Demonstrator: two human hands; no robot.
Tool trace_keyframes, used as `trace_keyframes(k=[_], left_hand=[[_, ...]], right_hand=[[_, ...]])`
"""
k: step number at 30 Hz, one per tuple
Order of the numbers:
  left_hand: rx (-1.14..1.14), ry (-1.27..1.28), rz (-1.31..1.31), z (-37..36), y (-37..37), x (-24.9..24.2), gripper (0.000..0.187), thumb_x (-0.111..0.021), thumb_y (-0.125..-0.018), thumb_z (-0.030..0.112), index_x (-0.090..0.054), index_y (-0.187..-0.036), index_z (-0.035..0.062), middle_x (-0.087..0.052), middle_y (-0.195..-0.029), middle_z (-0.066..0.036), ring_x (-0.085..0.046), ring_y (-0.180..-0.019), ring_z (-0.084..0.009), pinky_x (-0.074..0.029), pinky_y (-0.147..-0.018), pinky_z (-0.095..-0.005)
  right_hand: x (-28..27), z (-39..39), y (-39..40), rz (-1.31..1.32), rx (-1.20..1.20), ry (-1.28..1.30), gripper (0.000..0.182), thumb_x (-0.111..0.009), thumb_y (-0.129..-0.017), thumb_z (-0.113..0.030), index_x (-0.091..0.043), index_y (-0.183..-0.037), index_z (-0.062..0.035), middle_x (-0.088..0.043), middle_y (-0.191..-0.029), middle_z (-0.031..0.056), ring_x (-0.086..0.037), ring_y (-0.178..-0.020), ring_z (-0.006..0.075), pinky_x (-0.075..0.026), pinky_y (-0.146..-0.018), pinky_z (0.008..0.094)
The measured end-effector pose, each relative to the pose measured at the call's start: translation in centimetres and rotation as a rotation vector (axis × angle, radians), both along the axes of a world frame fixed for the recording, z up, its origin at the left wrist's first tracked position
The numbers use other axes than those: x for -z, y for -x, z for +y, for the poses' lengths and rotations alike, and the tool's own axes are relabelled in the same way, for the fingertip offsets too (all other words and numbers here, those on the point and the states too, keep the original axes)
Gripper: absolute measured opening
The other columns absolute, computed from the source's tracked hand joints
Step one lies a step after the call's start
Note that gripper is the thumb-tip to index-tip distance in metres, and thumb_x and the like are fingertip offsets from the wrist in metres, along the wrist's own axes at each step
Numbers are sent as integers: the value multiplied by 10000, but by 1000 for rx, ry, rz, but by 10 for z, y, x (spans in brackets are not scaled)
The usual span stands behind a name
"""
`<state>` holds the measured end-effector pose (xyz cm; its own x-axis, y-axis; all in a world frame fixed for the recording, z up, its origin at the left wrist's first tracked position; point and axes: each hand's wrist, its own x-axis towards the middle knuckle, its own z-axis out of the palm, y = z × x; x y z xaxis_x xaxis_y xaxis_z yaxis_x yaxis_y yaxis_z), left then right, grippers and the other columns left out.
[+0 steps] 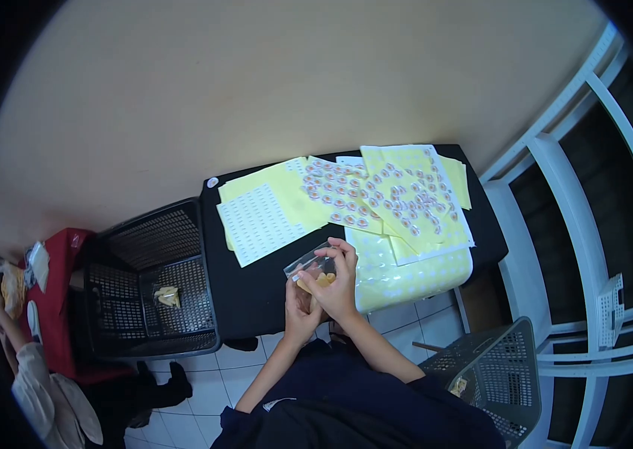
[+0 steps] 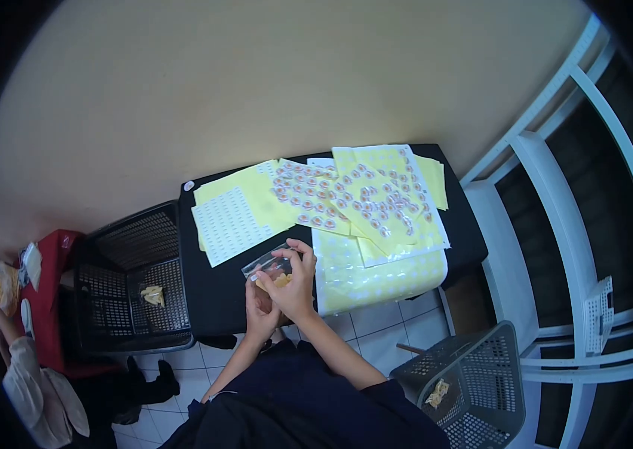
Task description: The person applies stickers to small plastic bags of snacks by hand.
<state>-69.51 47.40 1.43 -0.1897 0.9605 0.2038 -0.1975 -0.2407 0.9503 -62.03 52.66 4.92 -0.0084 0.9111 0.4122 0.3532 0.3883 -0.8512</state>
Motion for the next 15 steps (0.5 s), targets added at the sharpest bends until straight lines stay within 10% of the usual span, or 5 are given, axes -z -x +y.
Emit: trace_keyframes(k=[15], left_hand=[[239, 0, 19, 10, -39, 9, 658, -529, -736, -74, -176, -1282, 26, -353, -1264, -173, -359, -1181, -242, -289, -975, -338]], right_hand=[[16, 13, -77, 70, 108, 41, 409, -724, -605, -153, -515, -945, -66, -468, -1066, 108, -457, -1001, 238, -370, -786, 342]])
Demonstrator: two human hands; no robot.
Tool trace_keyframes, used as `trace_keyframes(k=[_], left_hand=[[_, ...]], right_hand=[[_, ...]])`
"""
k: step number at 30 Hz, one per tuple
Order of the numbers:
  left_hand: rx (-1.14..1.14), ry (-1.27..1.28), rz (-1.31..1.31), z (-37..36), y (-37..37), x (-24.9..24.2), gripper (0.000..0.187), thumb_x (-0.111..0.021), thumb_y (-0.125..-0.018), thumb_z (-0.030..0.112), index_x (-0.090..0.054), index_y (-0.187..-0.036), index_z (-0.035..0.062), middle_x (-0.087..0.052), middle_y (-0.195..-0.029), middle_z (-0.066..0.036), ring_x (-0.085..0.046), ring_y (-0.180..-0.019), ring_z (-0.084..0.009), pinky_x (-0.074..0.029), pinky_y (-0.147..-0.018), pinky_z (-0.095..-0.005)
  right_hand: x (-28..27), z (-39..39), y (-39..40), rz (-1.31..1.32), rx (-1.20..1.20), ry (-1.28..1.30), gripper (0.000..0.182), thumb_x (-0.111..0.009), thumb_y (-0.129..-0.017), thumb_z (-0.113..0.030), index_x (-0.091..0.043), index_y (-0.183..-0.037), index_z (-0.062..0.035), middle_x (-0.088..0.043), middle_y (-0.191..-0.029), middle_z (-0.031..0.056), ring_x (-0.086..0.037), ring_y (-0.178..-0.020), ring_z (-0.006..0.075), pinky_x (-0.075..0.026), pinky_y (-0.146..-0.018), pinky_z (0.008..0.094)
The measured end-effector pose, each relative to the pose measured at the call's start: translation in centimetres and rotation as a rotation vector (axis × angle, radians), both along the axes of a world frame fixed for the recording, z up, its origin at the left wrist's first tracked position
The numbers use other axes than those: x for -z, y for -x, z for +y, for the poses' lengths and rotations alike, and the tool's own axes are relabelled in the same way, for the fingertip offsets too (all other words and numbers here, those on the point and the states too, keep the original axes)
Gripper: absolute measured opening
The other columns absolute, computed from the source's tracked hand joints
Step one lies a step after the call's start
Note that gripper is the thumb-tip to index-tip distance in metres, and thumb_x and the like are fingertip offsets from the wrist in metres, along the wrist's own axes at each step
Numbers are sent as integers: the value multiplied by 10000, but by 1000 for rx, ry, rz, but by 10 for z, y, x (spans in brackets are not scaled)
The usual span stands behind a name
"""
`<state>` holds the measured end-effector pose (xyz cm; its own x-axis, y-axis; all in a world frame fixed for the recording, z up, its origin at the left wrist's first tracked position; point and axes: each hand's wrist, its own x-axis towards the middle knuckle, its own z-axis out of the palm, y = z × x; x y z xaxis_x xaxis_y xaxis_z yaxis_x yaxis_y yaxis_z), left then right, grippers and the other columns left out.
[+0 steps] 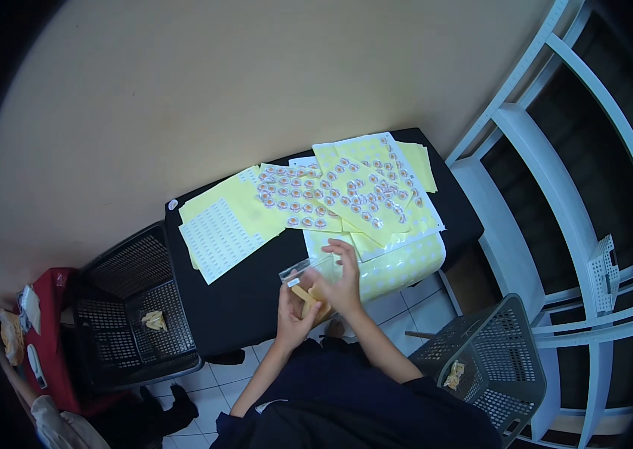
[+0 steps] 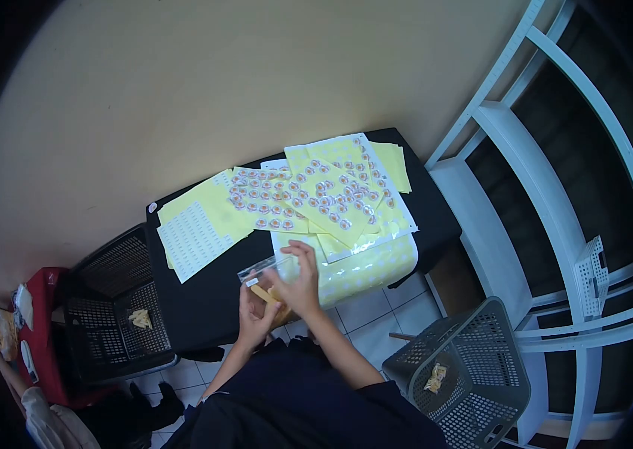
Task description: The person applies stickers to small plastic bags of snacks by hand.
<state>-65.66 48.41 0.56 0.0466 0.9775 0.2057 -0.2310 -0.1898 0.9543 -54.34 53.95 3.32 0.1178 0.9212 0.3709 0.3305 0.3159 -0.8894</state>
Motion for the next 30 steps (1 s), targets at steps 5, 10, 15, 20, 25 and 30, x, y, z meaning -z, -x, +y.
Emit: trace_keyframes(k=[5, 10, 15, 20, 25, 30], left_hand=[[-68, 111, -249, 11, 16, 23, 721, -510, -721, -118, -126, -1301, 72, -333, -1273, -176, -382, -1158, -269, -312, -961, -369], [-165, 287, -501, 15, 20, 28, 640, -477, -751, -94, -176, -1290, 75, -378, -1235, -184, -409, -1131, -275, -363, -930, -368], [-131, 304, -506, 14, 20, 29, 652, -486, -744, -105, -179, -1290, 76, -388, -1219, -176, -408, -1131, -264, -365, -929, -362], [-131, 309, -489, 15, 18, 25, 658, -495, -738, -111, -183, -1287, 72, -402, -1194, -167, -415, -1124, -260, -368, -927, -356], [-130, 308, -486, 14, 21, 29, 636, -493, -742, -108, -195, -1277, 63, -406, -1192, -158, -421, -1116, -256, -373, -925, -361], [-123, 320, -497, 15, 20, 29, 619, -493, -745, -105, -205, -1268, 59, -411, -1187, -154, -424, -1113, -250, -375, -924, -361]], right_hand=[[26, 41, -74, -175, 353, -44, 225, -612, -683, -18, -540, -895, -33, -523, -915, 82, -517, -839, 215, -406, -675, 311], [40, 70, -123, -476, 260, 4, 222, -609, -690, -50, -573, -907, -12, -522, -919, 127, -498, -896, 284, -393, -802, 345], [35, 116, -145, -544, 257, -59, 204, -576, -710, -22, -584, -913, -3, -523, -893, 131, -519, -858, 278, -415, -768, 341], [34, 162, -152, -483, 146, 55, 193, -552, -699, 24, -594, -886, 12, -544, -827, 133, -562, -687, 242, -457, -632, 306], [43, 179, -153, -629, 124, 31, 181, -547, -687, 34, -601, -858, 20, -552, -792, 147, -569, -663, 241, -466, -621, 313], [37, 184, -152, -688, 105, 218, 136, -579, -676, -2, -601, -809, 16, -552, -804, 163, -582, -717, 270, -473, -630, 330]])
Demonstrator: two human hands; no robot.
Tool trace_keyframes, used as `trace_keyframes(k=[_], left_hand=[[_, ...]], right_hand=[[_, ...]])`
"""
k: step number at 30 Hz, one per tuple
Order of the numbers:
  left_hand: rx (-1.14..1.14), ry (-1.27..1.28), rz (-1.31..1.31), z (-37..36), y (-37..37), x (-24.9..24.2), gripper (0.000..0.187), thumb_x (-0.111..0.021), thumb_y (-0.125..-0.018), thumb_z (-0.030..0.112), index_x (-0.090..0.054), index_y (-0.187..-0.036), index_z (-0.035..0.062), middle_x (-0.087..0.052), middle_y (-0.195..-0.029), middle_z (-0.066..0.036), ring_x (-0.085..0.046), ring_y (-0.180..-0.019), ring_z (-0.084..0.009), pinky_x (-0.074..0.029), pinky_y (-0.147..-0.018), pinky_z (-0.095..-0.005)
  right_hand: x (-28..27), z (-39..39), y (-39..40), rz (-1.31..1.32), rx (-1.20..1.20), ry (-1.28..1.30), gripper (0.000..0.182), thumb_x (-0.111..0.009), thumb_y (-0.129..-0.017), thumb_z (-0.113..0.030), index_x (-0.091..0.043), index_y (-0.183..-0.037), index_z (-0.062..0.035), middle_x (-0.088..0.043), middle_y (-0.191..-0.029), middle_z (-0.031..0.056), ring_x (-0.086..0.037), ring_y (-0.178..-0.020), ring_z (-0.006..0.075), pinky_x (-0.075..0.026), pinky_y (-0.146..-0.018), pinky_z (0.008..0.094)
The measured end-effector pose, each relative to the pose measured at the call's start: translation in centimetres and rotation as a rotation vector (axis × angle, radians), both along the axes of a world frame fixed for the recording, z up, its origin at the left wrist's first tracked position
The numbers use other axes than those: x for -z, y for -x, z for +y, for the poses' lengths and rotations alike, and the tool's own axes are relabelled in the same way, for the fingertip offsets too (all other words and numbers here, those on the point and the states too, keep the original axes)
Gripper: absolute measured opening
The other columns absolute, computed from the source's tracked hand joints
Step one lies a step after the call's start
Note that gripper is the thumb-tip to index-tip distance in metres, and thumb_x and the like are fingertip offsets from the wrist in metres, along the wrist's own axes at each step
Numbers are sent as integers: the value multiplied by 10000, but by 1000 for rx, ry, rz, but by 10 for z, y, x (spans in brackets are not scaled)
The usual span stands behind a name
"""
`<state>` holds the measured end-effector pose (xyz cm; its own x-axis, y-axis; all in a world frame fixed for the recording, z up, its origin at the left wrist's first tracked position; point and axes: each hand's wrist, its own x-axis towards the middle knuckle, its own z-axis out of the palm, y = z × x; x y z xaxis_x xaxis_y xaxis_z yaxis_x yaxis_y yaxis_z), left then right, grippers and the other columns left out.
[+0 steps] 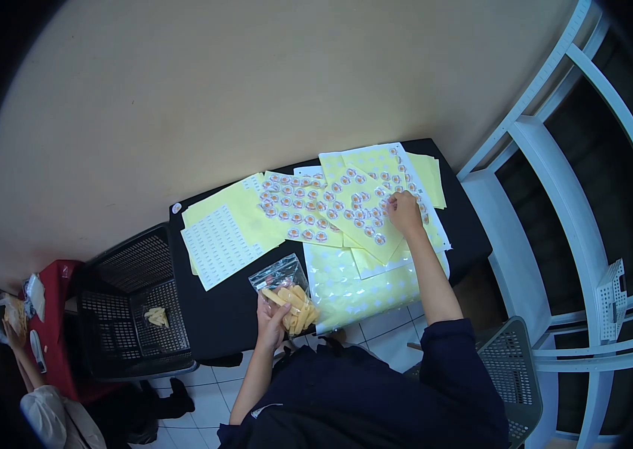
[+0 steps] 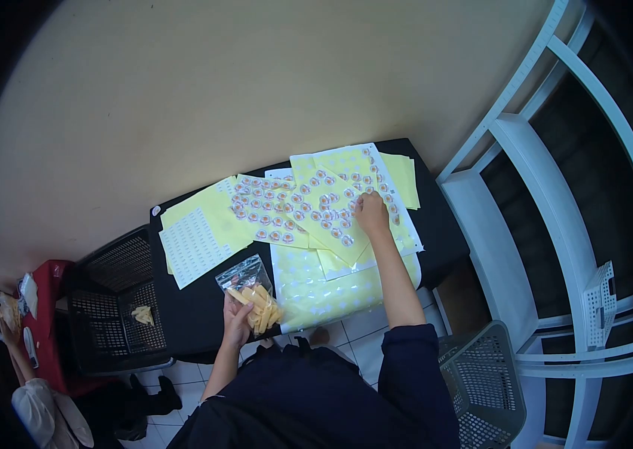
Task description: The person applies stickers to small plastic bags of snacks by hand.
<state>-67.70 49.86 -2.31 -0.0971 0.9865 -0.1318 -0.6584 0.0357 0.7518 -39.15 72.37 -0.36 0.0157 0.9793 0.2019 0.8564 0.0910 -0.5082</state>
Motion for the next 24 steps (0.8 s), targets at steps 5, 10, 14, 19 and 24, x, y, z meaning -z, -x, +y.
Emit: trace_keyframes(k=[5, 10, 14, 19, 24], left_hand=[[17, 7, 0, 0, 1, -4, 617, -497, -747, -99, -205, -1267, 59, -409, -1187, -157, -425, -1114, -250, -376, -923, -357], [25, 3, 5, 0, 3, 2, 627, -504, -742, -91, -202, -1270, 61, -405, -1189, -169, -418, -1119, -253, -363, -932, -356], [42, -2, 2, 0, 4, 1, 631, -503, -738, -93, -202, -1271, 60, -407, -1187, -167, -416, -1122, -254, -358, -936, -356], [140, -21, 85, 1, 4, -1, 640, -500, -730, -103, -198, -1272, 55, -401, -1197, -175, -418, -1127, -267, -364, -933, -366], [441, -116, 1, 37, -27, -41, 661, -524, -712, -71, -203, -1278, 48, -385, -1237, -169, -418, -1133, -272, -356, -942, -371]], right_hand=[[-10, -1, 10, -9, 65, 1, 96, -601, -665, -14, -594, -758, 8, -552, -828, 154, -580, -743, 276, -471, -676, 334], [-25, -21, 19, 23, -98, 43, 106, -604, -657, -67, -600, -757, -33, -548, -893, 138, -561, -819, 288, -460, -716, 372], [-12, -25, 23, -61, -140, 54, 87, -597, -662, -80, -604, -742, -46, -565, -841, 124, -564, -783, 276, -459, -696, 372], [-10, -26, 25, -121, -104, -27, 55, -583, -688, -97, -605, -721, -59, -576, -761, 97, -565, -741, 268, -457, -657, 377], [-12, -27, 23, -132, -127, -59, 51, -578, -693, -102, -606, -707, -62, -578, -766, 82, -566, -731, 263, -456, -645, 372]])
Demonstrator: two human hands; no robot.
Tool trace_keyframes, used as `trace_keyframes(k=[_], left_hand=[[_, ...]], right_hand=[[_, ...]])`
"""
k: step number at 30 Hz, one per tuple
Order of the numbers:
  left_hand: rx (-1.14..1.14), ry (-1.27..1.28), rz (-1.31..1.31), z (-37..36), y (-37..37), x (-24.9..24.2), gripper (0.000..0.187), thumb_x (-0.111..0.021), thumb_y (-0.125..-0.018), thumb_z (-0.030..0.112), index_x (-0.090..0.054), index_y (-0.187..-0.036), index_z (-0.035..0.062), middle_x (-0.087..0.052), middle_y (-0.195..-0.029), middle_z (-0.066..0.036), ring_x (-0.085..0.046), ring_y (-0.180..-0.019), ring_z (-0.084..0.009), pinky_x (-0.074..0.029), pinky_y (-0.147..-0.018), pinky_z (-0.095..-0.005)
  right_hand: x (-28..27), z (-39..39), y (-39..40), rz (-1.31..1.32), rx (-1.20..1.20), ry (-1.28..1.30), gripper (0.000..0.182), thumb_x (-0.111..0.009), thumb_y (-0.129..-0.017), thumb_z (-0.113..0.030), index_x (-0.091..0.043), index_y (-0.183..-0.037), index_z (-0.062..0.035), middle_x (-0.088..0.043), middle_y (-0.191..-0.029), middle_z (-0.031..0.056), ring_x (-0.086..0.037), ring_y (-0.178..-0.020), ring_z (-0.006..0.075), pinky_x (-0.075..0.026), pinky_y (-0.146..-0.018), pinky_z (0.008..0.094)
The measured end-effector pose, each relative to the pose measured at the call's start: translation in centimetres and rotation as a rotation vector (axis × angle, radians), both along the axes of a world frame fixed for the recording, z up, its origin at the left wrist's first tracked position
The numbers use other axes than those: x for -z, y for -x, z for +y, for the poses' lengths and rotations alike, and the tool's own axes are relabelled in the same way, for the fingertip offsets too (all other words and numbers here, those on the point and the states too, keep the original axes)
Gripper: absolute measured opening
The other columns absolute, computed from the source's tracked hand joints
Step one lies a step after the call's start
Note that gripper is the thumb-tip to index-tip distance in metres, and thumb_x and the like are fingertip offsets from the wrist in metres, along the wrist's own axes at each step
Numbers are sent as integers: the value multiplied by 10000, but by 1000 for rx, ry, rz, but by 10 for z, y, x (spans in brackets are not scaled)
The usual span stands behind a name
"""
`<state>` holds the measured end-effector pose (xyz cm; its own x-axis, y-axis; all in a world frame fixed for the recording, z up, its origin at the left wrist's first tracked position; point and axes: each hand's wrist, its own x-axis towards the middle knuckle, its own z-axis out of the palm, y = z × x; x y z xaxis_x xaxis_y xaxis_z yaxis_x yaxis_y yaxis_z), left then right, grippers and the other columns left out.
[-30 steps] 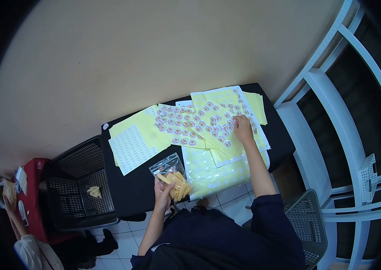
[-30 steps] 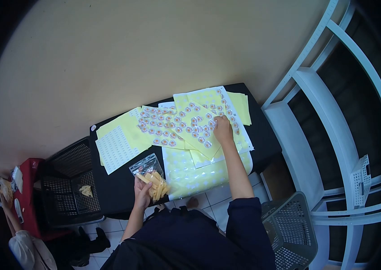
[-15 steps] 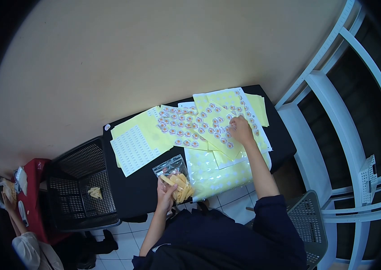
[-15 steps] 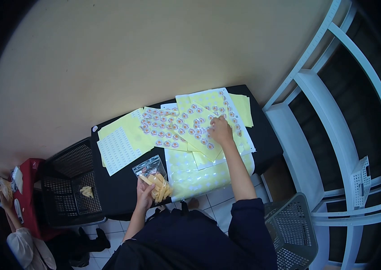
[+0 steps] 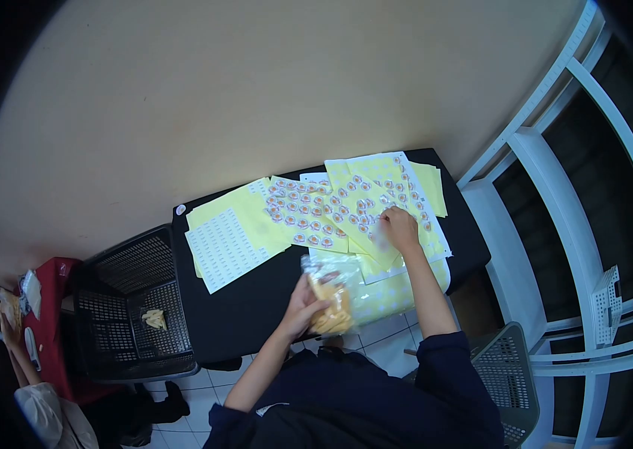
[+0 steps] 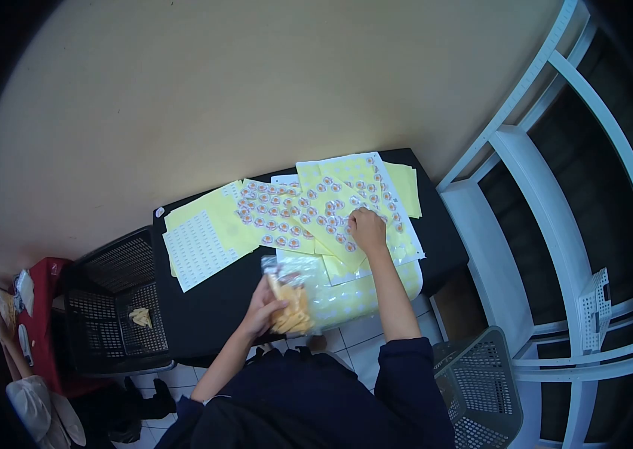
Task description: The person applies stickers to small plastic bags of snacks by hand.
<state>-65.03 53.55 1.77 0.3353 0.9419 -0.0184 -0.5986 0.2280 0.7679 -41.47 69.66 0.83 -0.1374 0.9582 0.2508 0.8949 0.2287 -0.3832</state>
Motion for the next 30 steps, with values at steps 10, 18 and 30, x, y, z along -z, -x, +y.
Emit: trace_keyframes(k=[10, 18, 30], left_hand=[[59, 508, -327, 94, -61, 40, 423, -438, -800, 137, -369, -1191, -7, -468, -1166, -155, -508, -1019, -287, -421, -874, -426], [59, 498, -356, 86, -56, 29, 451, -420, -806, 98, -298, -1228, -5, -441, -1194, -164, -489, -1048, -299, -419, -876, -438], [14, 497, -392, 88, -60, 37, 494, -476, -778, 69, -289, -1234, 43, -436, -1174, -157, -496, -1030, -308, -440, -851, -443]], right_hand=[[12, 21, -21, 183, -145, 151, 96, -603, -676, -110, -617, -730, -33, -572, -754, 111, -563, -725, 241, -450, -650, 337], [10, 44, -27, 187, -227, 391, 81, -555, -696, -72, -599, -739, -18, -593, -768, 135, -572, -721, 258, -445, -656, 328], [7, 57, -31, 132, -303, 506, 88, -507, -778, -87, -525, -813, -8, -588, -770, 122, -561, -723, 231, -432, -670, 318]])
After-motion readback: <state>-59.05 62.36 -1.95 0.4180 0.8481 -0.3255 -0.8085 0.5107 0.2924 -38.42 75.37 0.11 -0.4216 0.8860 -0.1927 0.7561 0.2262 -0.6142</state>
